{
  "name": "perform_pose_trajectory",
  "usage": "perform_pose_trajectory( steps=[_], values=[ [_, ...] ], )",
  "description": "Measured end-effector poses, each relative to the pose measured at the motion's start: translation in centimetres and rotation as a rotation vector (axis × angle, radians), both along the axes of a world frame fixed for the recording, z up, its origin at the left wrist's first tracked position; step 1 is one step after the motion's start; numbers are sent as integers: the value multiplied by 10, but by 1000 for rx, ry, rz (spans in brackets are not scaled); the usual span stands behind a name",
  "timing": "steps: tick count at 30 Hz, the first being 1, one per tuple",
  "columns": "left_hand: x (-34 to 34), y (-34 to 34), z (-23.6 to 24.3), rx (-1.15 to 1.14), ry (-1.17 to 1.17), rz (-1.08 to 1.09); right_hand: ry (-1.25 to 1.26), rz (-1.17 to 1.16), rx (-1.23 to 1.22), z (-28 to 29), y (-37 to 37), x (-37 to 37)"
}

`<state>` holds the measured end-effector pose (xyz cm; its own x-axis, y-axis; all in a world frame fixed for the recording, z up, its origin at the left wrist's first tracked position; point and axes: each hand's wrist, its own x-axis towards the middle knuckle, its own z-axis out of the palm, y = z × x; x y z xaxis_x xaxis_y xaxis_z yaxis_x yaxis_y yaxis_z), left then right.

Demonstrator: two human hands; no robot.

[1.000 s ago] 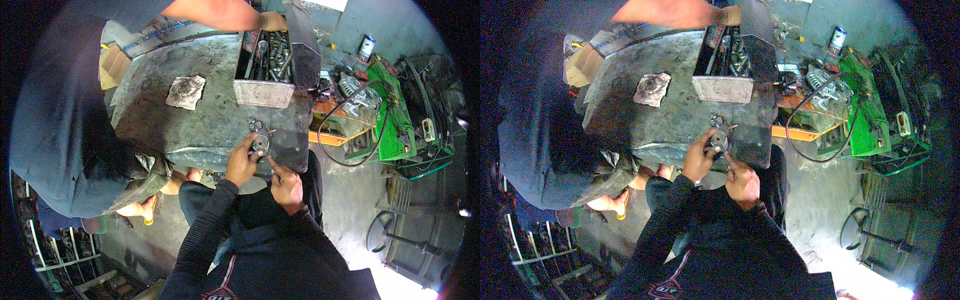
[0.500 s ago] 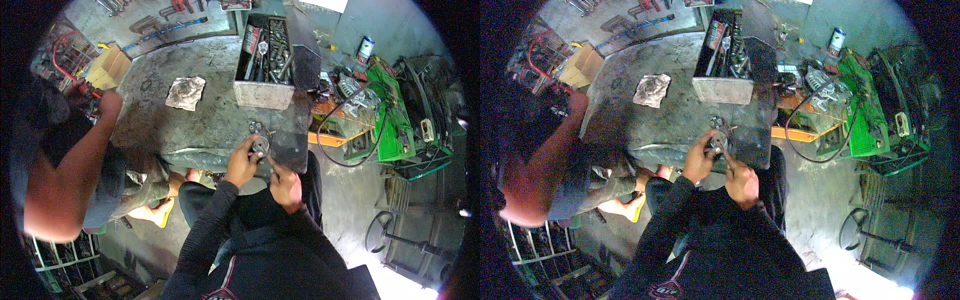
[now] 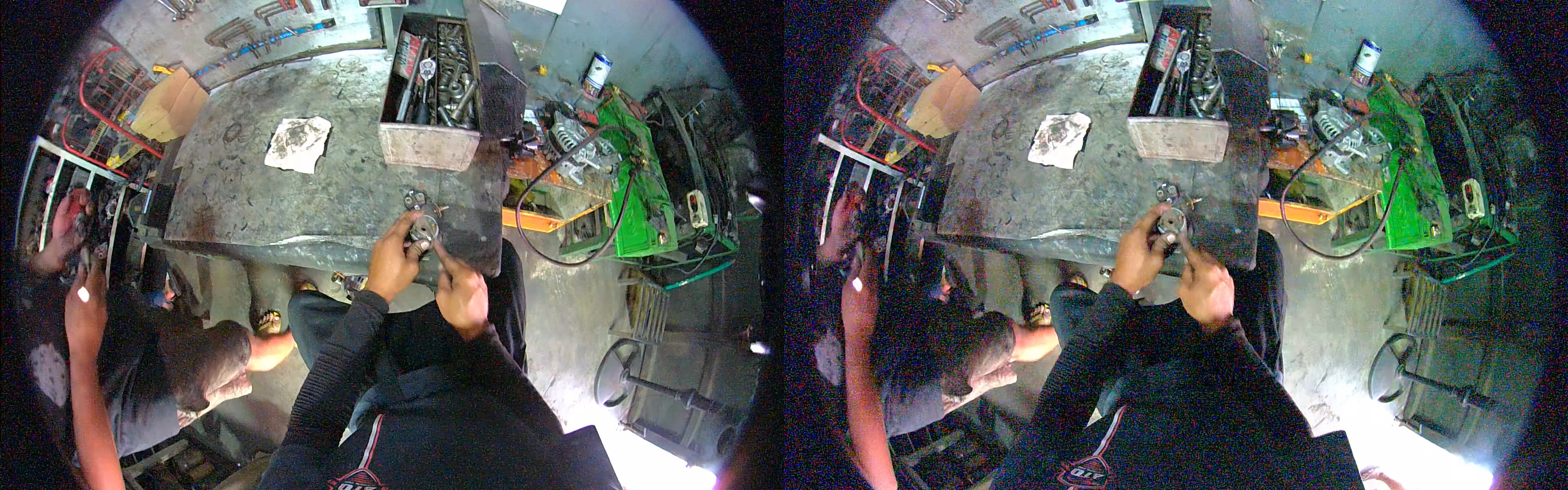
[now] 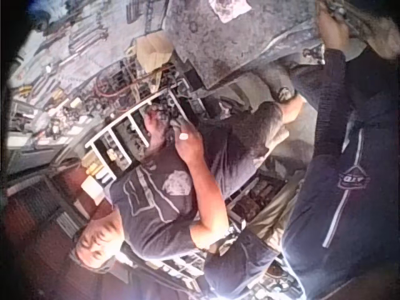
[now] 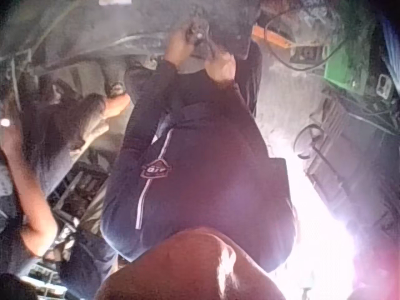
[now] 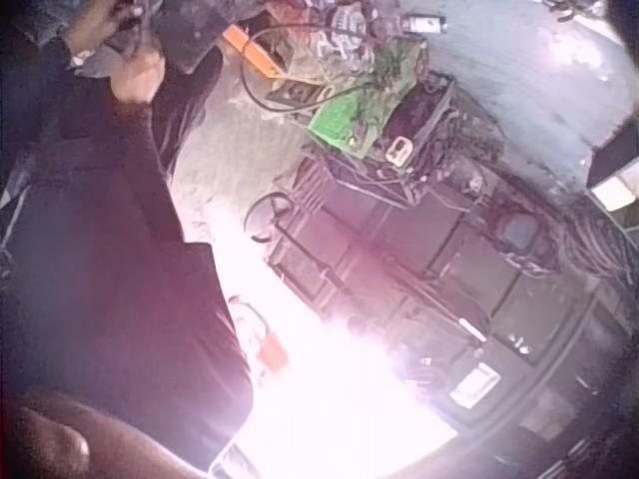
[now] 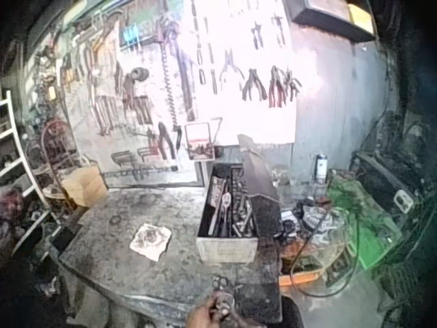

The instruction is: The person holds a cylindrical mechanical part and uses a small tool to scrape or clean its inner surface. The person repeatedly rotates the part and continues scraping the interior while seated at a workbench.

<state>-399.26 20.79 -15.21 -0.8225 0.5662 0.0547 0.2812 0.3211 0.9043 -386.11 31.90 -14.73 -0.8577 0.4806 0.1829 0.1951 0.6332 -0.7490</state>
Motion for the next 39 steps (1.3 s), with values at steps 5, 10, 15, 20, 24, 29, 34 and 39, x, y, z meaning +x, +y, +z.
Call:
perform_pose_trajectory(
  steps=[5, 10, 15, 20, 24, 29, 34, 39],
  values=[
    [3, 4, 2, 6, 52, 11, 4, -6, 18, 6, 2, -10],
    [4, -2, -10, 5, 248, 35, -45, 19, 15, 12, -5, 8],
    [1, 2, 4, 3, -9, -1, -1, -29, 74, -6, 0, -26],
    [1, 4, 6, 9, 108, 12, -108, 4, 55, 6, -3, 7],
    [2, 1, -2, 31, -7, 14, -40, 1, 87, -2, -1, -22],
    [4, 6, -3, 45, 116, 25, -101, -4, 78, 8, -3, 5],
    [3, 0, -5, -21, 38, 15, -98, 8, 65, 6, -2, -17],
    [7, 4, -3, -5, 71, 30, -110, -11, 45, 11, -2, -10]
  ],
)
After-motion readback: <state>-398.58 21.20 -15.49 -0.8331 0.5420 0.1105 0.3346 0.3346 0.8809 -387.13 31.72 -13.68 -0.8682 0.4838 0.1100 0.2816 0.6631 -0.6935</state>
